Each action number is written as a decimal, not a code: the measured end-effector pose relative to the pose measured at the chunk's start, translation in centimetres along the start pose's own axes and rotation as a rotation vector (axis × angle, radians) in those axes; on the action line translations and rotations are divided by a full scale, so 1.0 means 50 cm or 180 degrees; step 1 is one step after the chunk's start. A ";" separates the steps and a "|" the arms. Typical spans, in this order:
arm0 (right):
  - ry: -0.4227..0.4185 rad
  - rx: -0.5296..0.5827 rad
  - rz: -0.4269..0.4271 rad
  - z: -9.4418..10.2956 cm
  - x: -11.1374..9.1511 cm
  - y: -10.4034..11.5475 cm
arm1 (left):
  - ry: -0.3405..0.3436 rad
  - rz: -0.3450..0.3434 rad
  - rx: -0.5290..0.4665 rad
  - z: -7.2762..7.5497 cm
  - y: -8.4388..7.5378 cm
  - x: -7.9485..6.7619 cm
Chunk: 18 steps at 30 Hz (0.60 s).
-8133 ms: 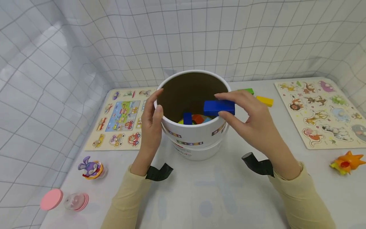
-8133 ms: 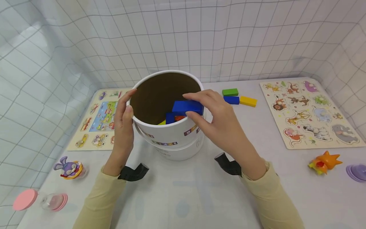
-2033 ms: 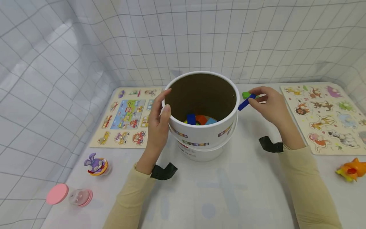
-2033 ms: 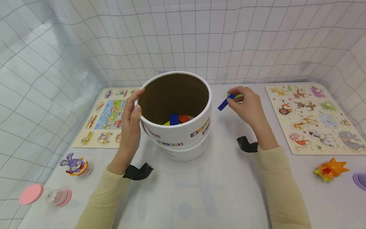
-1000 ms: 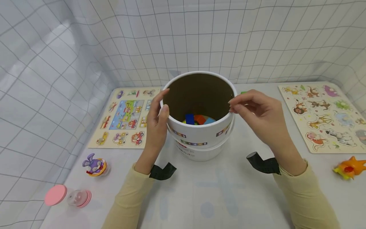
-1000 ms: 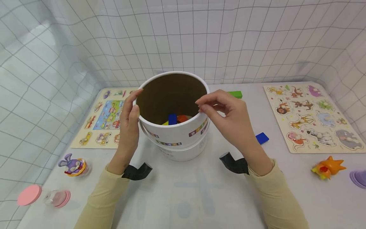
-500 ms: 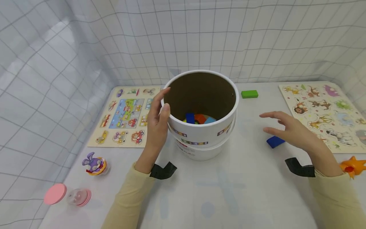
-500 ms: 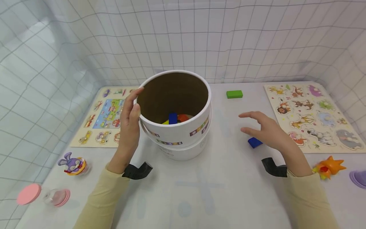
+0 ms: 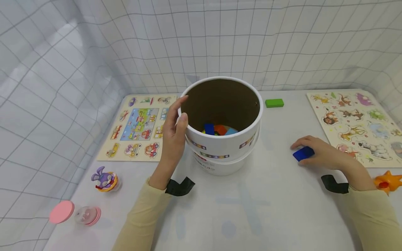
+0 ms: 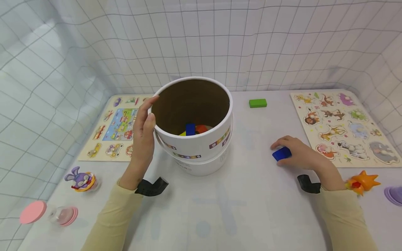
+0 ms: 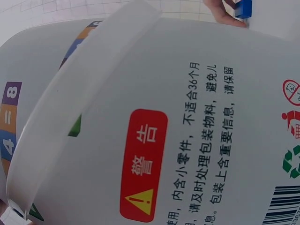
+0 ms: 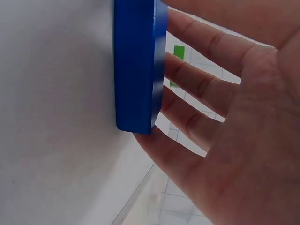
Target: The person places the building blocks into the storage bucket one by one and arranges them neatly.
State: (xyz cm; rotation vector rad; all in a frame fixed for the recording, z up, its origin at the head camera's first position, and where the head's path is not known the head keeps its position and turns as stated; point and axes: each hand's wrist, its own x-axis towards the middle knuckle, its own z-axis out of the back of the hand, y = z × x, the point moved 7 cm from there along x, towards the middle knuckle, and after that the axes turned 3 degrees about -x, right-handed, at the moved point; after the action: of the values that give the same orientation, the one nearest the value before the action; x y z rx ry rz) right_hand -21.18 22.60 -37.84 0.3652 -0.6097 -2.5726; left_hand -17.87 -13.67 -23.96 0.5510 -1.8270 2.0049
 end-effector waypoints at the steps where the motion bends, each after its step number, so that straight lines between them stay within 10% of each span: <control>1: -0.0038 -0.0059 0.0034 0.000 0.002 0.002 | 0.0002 -0.0001 -0.0006 0.001 0.005 0.001; 10: -0.0634 -0.0160 0.0239 0.011 0.016 0.027 | 0.0009 -0.0094 -0.0029 0.009 0.044 0.005; 18: -0.1456 0.2195 0.1332 0.148 -0.003 0.215 | -0.0001 -0.0116 0.0030 0.011 0.048 0.004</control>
State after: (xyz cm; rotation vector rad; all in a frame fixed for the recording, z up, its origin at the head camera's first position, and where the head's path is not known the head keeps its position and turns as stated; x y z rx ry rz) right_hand -19.59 16.79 -26.26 -0.1450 -1.5588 -1.9762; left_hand -19.26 -14.41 -25.88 0.5831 -1.7958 1.9906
